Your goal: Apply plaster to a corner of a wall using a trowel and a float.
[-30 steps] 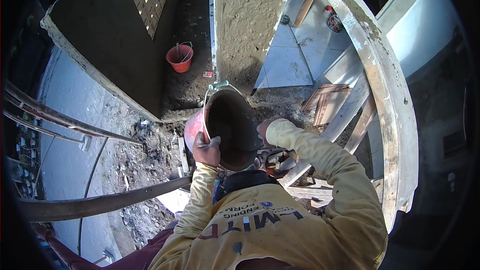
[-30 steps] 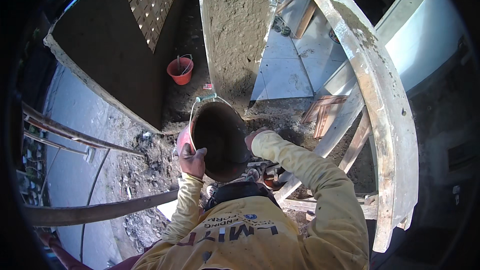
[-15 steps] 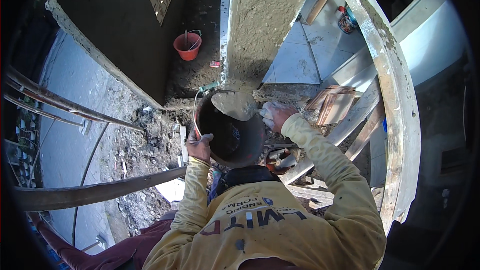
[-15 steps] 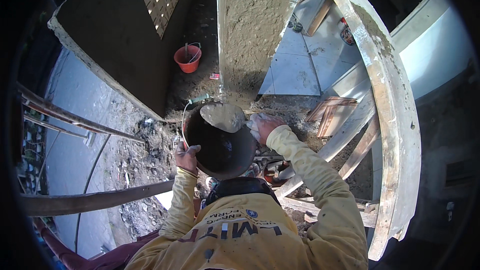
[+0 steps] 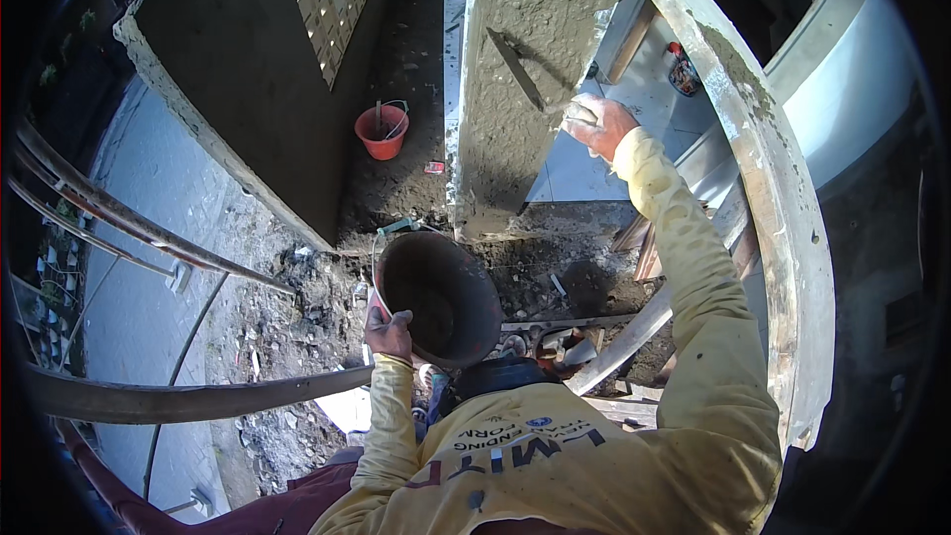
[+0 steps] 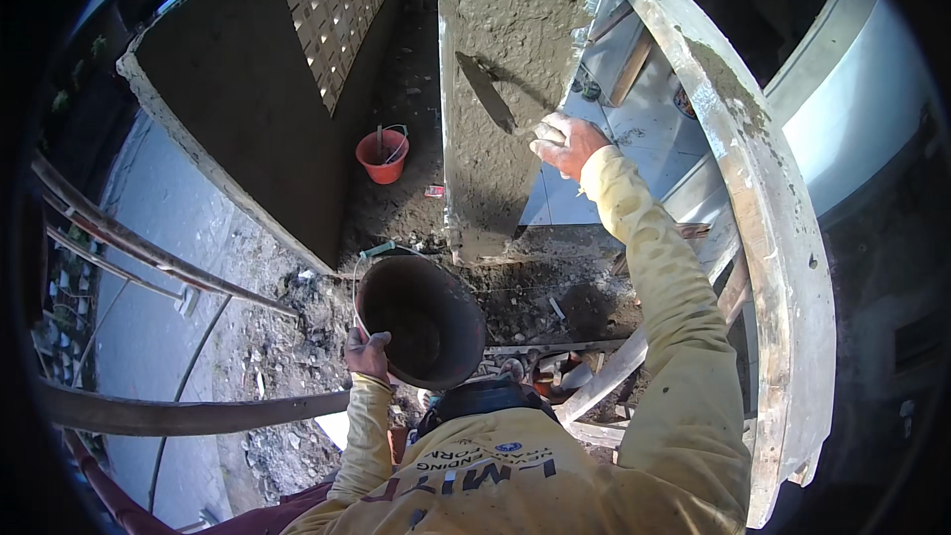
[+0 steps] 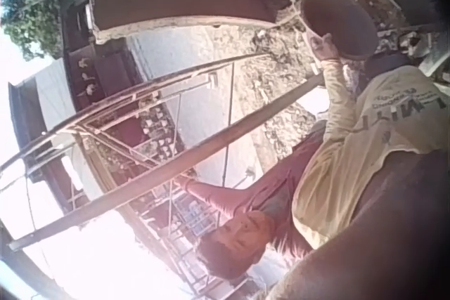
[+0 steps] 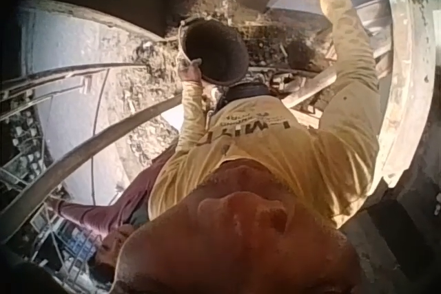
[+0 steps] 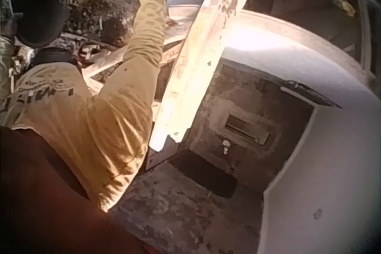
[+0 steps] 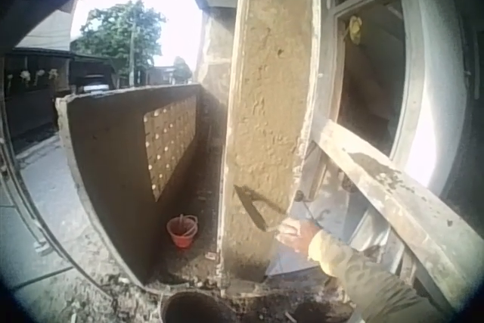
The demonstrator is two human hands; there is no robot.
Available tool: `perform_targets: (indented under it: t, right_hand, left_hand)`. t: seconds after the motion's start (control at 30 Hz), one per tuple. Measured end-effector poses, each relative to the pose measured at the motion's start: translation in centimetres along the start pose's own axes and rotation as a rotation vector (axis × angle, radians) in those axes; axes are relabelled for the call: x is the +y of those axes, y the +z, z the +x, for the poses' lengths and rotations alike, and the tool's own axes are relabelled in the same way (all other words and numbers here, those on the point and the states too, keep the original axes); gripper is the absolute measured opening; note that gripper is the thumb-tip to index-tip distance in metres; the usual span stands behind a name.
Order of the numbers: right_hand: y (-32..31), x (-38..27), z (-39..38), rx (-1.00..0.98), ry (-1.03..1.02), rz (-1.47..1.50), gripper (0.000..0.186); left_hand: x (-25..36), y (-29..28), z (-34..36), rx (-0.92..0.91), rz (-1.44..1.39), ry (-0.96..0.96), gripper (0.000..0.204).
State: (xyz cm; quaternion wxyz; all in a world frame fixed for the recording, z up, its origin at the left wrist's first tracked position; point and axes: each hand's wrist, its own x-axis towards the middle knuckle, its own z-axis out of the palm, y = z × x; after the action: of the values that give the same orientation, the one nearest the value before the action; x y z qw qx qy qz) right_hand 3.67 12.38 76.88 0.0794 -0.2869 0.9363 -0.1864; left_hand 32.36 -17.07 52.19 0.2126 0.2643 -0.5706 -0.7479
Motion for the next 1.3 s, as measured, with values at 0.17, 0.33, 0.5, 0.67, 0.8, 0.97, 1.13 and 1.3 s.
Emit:
perform_targets:
  t: [0.17,0.33,0.5,0.67,0.8,0.97,1.13,1.3]
  right_hand:
    - [-0.3,-3.9,-3.0,0.018,0.129,0.439,0.034]
    - [9.5,-3.4,-6.6,-0.493,-0.072,-0.038,0.027]
    - [20.5,-2.4,-8.2,-0.714,-0.020,-0.416,0.034]
    - [19.1,-2.1,-9.5,-0.358,0.081,-0.353,0.032]
    - [22.1,3.6,-8.7,-0.206,-0.011,-0.166,0.034]
    - [10.4,-1.5,-10.6,-0.295,0.037,-0.305,0.040]
    - [-4.9,-9.5,-11.6,-0.273,-0.023,-0.407,0.046]
    - [-16.2,-9.8,-9.4,-0.181,-0.348,-0.230,0.043]
  left_hand:
    - [3.0,0.2,-0.3,-0.028,-0.063,0.019,0.026]
    - [4.0,3.9,-0.2,-0.102,0.082,0.108,0.012]
    - [7.6,8.3,-3.8,-0.216,0.543,0.302,0.022]
    - [8.3,9.7,-5.1,-0.333,0.679,0.329,0.025]
    - [8.4,9.7,-3.2,-0.366,0.580,0.288,0.021]
    - [9.7,9.0,-1.6,-0.397,0.003,0.056,0.028]
    - [7.9,7.2,-1.3,-0.272,-0.108,-0.046,0.018]
    - [6.7,6.1,-1.3,-0.227,-0.059,-0.049,0.028]
